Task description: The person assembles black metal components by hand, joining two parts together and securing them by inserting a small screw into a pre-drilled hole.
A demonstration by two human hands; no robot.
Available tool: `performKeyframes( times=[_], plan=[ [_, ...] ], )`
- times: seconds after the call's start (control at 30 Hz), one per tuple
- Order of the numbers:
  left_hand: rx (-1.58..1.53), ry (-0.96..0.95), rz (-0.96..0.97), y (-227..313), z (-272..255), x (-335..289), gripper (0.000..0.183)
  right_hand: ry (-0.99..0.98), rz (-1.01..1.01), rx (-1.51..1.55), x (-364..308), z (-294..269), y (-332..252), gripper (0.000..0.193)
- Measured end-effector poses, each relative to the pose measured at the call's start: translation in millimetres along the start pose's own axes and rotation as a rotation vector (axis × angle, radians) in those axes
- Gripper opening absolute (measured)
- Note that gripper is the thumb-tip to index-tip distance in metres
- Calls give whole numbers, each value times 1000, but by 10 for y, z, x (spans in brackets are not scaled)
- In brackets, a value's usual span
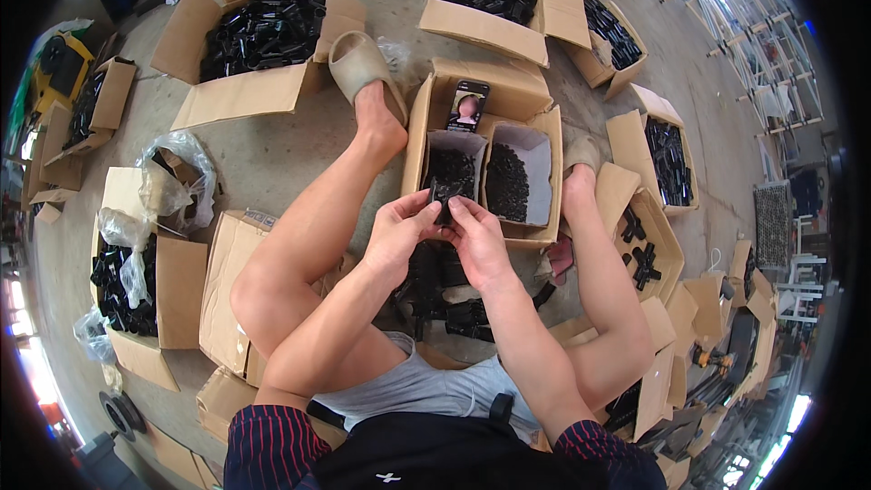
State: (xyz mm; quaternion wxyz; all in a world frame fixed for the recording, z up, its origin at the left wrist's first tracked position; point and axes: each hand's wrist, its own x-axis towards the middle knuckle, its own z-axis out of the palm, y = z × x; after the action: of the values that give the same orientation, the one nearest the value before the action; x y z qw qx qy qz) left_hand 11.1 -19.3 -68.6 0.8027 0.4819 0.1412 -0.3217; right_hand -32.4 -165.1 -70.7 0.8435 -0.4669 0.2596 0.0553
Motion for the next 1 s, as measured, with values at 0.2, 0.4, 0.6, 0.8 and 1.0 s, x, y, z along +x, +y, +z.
performKeyframes(
  times=[0.2,0.4,0.6,0.8,1.0],
  plan=[
    [-116,-71,-98,189,21,-31,22,45,-30,-136,52,14,-92,20],
    [-228,-119,-80,101,-54,11,24,-19,-176,-461,224,-130,-237,23],
    [-470,-150,47,68,103,28,26,452,-388,-900,1272,-1443,-288,22],
    [-533,-113,89,110,22,11,21,334,-179,-1452,1473,-1384,-37,19],
    [-544,-127,68,37,75,14,21,331,-221,-1460,1499,-1433,-16,20]
  ],
)
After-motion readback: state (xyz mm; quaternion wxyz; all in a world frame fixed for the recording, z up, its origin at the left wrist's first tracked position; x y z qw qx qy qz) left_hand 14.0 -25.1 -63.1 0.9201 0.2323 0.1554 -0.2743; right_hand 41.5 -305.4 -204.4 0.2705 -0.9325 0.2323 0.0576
